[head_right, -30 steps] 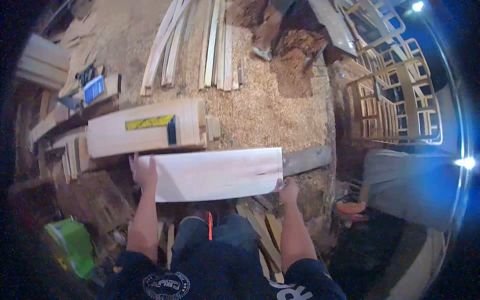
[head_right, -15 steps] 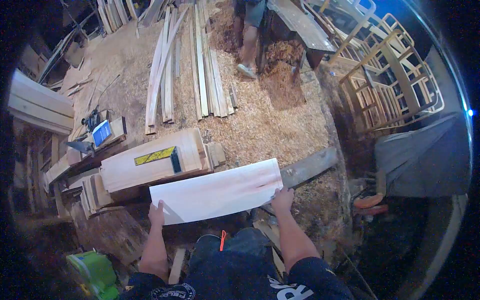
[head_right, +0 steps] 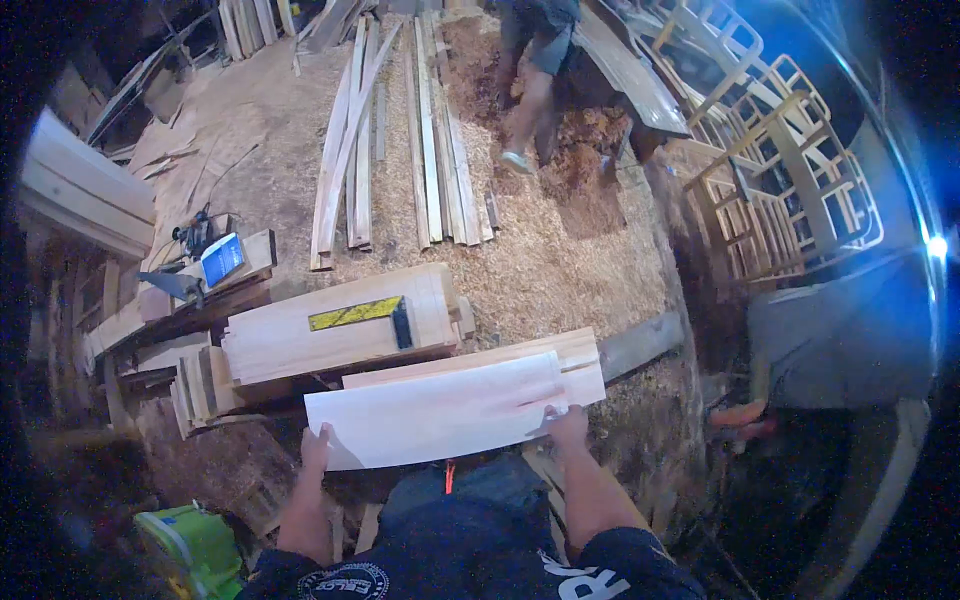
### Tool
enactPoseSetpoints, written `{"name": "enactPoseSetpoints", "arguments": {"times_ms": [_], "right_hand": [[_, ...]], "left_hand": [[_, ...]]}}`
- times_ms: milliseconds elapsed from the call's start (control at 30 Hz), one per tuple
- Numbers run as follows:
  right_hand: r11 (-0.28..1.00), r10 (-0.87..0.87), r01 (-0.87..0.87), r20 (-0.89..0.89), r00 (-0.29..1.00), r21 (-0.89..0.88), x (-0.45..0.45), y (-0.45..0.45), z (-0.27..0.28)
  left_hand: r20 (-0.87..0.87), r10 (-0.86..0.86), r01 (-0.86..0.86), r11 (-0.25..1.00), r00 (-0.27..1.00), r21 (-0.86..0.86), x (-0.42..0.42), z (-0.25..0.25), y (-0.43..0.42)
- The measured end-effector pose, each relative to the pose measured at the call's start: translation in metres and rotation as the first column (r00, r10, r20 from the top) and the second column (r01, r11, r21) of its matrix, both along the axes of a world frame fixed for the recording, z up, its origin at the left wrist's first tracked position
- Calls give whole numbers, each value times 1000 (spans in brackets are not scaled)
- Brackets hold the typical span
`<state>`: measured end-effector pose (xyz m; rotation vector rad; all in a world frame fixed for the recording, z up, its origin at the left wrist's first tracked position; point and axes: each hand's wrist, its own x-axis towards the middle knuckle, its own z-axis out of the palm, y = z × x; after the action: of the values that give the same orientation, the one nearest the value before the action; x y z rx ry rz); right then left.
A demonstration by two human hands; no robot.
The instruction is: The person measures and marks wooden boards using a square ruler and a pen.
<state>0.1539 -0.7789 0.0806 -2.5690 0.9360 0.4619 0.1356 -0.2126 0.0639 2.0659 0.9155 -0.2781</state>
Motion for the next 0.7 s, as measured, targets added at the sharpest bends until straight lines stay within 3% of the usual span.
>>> {"name": "enactPoseSetpoints", "arguments": {"times_ms": [33, 133, 167, 267, 300, 367, 433, 467, 500, 533, 567, 600, 633, 700], "right_hand": [[1000, 24, -25, 32, 999, 19, -4, -12, -18], [922, -17, 3, 33, 999, 386, -10, -45, -2], [698, -238, 235, -90, 967, 677, -7, -39, 33], [832, 73, 40, -180, 981, 554, 0, -55, 81], [789, 78, 33, -153, 985, 614, 5, -54, 100], [683, 105, 13, -116, 988, 730, 13, -37, 130], [625, 99, -23, -51, 994, 780, 24, -32, 147], [585, 105, -43, -23, 994, 810, 32, -28, 152], [551, 168, -98, 5, 986, 829, 42, -23, 156], [541, 185, -111, 11, 983, 834, 48, -14, 162], [531, 197, -124, 20, 980, 838, 56, -1, 171], [522, 203, -134, 29, 979, 842, 62, 12, 181], [438, 240, -215, 117, 964, 873, 65, 28, 190], [382, 216, -162, 83, 973, 910, 64, 63, 182]], "left_hand": [[5, 20, -20, 1000, 1000, 15, -2, -4, 2], [-65, -5, 4, 1000, 998, -21, 4, 10, 1], [-86, -5, 5, 1000, 996, 5, 6, 2, 3], [-138, -5, 10, 999, 990, 35, 0, -30, 8], [-128, -3, 5, 1000, 992, 19, 4, -31, 4], [-249, 45, -1, 985, 967, 173, 11, -5, -23], [-292, -163, 216, 963, 943, 162, 15, -1, -44], [-234, -231, 272, 948, 945, 163, 11, -19, -63], [-56, -289, 293, 953, 956, 75, 9, -15, -85], [-43, -441, 441, 897, 897, 3, 20, 9, -110], [-28, -445, 445, 895, 895, -23, 22, 43, -143], [-83, -574, 565, 817, 814, -115, 35, 74, -167], [-74, -559, 554, 829, 826, -80, 36, 108, -198], [-33, -518, 515, 855, 855, -61, 36, 160, -228]]}}
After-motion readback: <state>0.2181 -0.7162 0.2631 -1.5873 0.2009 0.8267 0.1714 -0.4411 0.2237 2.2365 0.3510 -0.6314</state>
